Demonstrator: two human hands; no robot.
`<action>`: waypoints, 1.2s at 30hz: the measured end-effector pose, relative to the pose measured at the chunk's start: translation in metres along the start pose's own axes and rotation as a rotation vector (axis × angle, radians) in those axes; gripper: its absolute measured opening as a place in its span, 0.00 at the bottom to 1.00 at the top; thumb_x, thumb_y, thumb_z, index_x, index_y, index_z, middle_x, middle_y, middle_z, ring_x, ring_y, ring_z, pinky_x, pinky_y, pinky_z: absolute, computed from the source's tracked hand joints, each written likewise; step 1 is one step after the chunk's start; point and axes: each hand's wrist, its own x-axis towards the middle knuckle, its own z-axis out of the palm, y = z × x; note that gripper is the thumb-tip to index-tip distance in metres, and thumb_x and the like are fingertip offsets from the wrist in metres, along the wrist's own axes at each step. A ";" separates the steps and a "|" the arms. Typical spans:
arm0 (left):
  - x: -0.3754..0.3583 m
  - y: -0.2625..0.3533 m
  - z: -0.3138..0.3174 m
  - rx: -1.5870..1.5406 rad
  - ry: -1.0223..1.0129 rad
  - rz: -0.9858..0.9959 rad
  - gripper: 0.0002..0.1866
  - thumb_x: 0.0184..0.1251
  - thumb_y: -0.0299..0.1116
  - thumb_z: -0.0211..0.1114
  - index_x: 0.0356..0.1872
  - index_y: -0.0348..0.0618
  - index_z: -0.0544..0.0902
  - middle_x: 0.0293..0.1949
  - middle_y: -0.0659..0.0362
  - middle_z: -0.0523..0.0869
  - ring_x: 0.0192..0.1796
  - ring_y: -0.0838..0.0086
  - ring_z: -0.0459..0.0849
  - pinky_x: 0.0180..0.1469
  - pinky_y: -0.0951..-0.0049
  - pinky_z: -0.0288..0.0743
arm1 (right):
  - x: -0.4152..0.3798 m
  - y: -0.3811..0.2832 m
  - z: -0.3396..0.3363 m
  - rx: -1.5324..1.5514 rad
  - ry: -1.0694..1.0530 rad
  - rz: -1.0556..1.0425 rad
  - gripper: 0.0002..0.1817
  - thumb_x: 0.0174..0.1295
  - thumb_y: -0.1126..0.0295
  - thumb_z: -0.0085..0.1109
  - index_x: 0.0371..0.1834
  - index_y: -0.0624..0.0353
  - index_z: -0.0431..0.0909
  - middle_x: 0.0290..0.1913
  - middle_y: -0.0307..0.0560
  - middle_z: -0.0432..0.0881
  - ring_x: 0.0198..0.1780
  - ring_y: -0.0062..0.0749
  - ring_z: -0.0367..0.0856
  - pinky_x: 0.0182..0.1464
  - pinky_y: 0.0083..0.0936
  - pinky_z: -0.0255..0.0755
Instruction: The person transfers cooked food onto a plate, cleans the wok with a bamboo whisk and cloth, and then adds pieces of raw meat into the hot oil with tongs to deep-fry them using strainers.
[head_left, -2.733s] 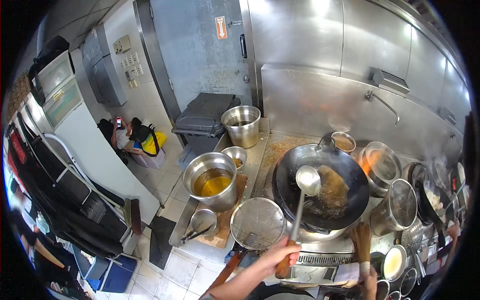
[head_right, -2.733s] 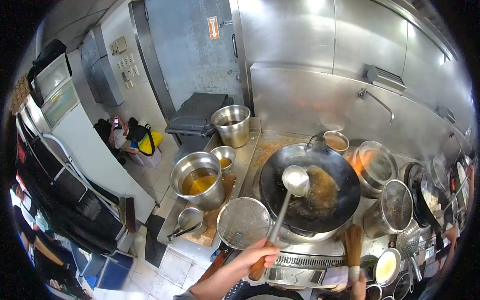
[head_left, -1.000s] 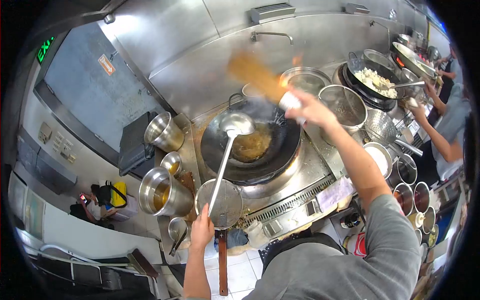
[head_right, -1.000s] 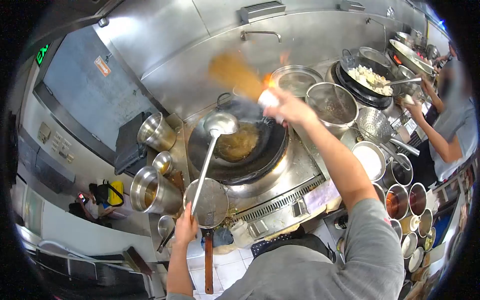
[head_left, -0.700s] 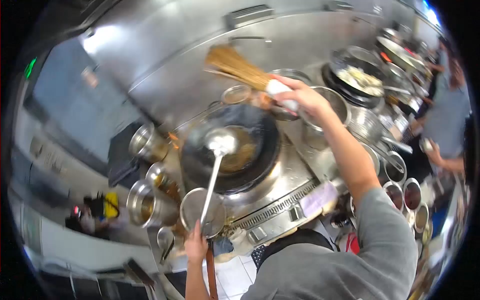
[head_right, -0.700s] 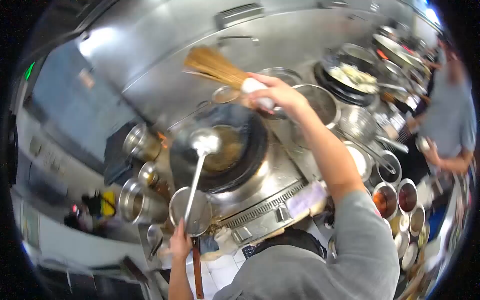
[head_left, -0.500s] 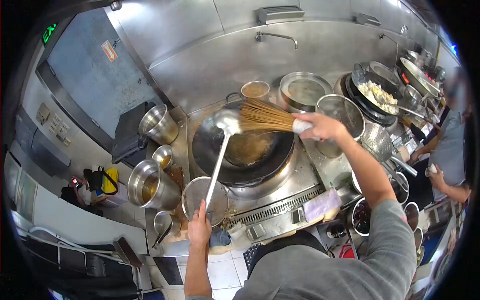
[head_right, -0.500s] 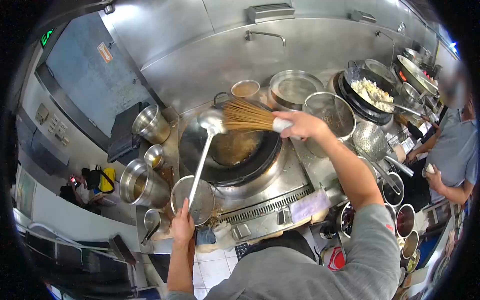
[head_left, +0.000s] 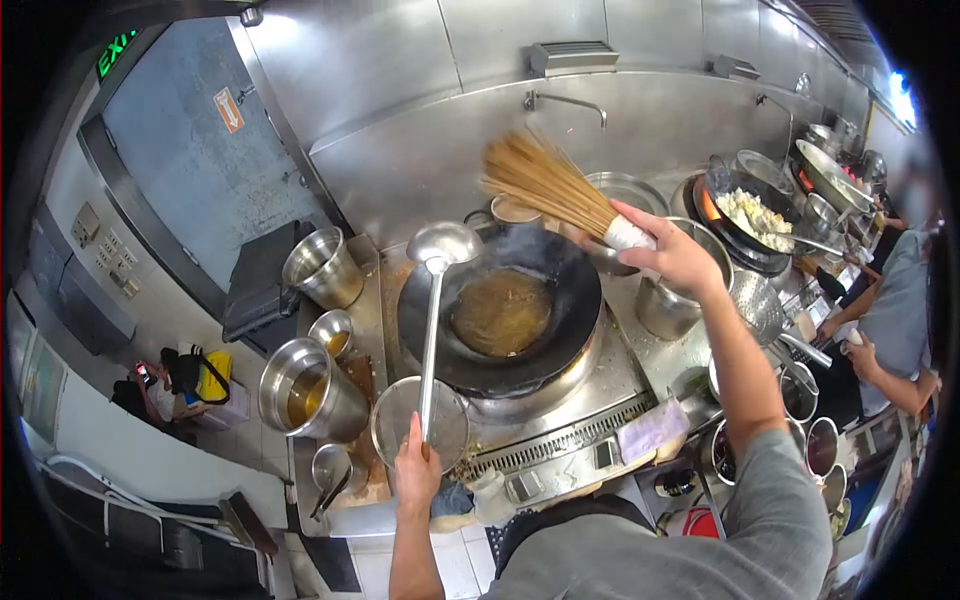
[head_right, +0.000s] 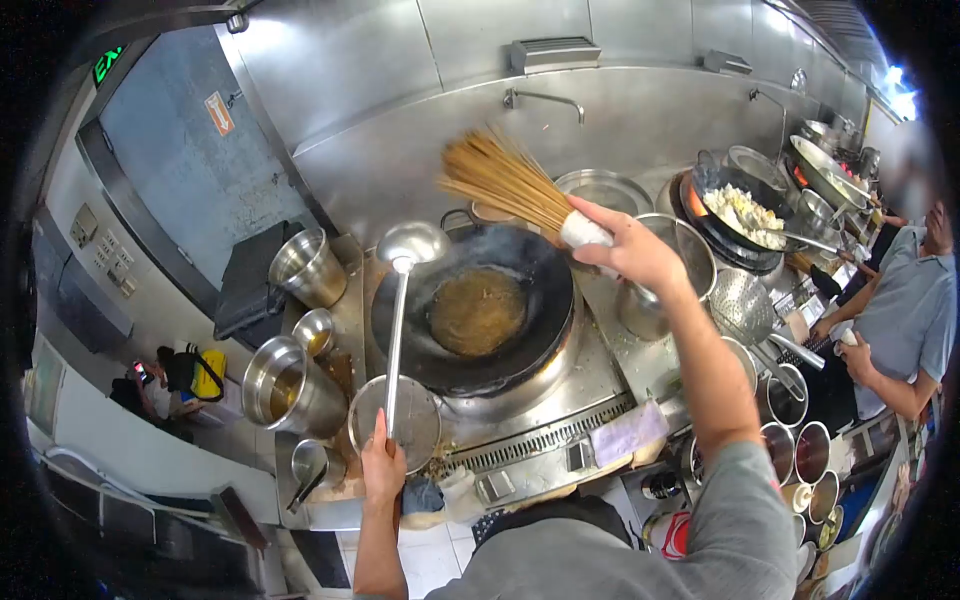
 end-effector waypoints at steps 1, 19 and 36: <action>0.002 0.010 0.000 -0.045 -0.019 -0.056 0.35 0.53 0.19 0.56 0.67 0.44 0.61 0.38 0.39 0.80 0.38 0.46 0.81 0.41 0.55 0.74 | 0.003 0.001 0.012 0.101 0.084 -0.199 0.39 0.51 0.73 0.62 0.70 0.52 0.60 0.55 0.44 0.77 0.44 0.28 0.78 0.45 0.23 0.73; -0.026 -0.020 -0.024 -0.465 0.089 -0.221 0.32 0.54 0.19 0.59 0.65 0.39 0.66 0.34 0.50 0.81 0.28 0.76 0.75 0.33 0.78 0.70 | 0.028 0.022 0.013 0.041 -0.020 0.365 0.37 0.50 0.65 0.63 0.67 0.51 0.63 0.35 0.43 0.79 0.24 0.25 0.75 0.21 0.22 0.69; -0.010 -0.117 -0.185 0.120 0.043 -0.419 0.29 0.52 0.22 0.55 0.61 0.40 0.70 0.31 0.37 0.80 0.35 0.46 0.81 0.40 0.58 0.73 | 0.077 0.068 0.204 -0.518 -0.399 0.251 0.39 0.44 0.66 0.64 0.66 0.49 0.65 0.46 0.58 0.80 0.32 0.44 0.83 0.38 0.30 0.78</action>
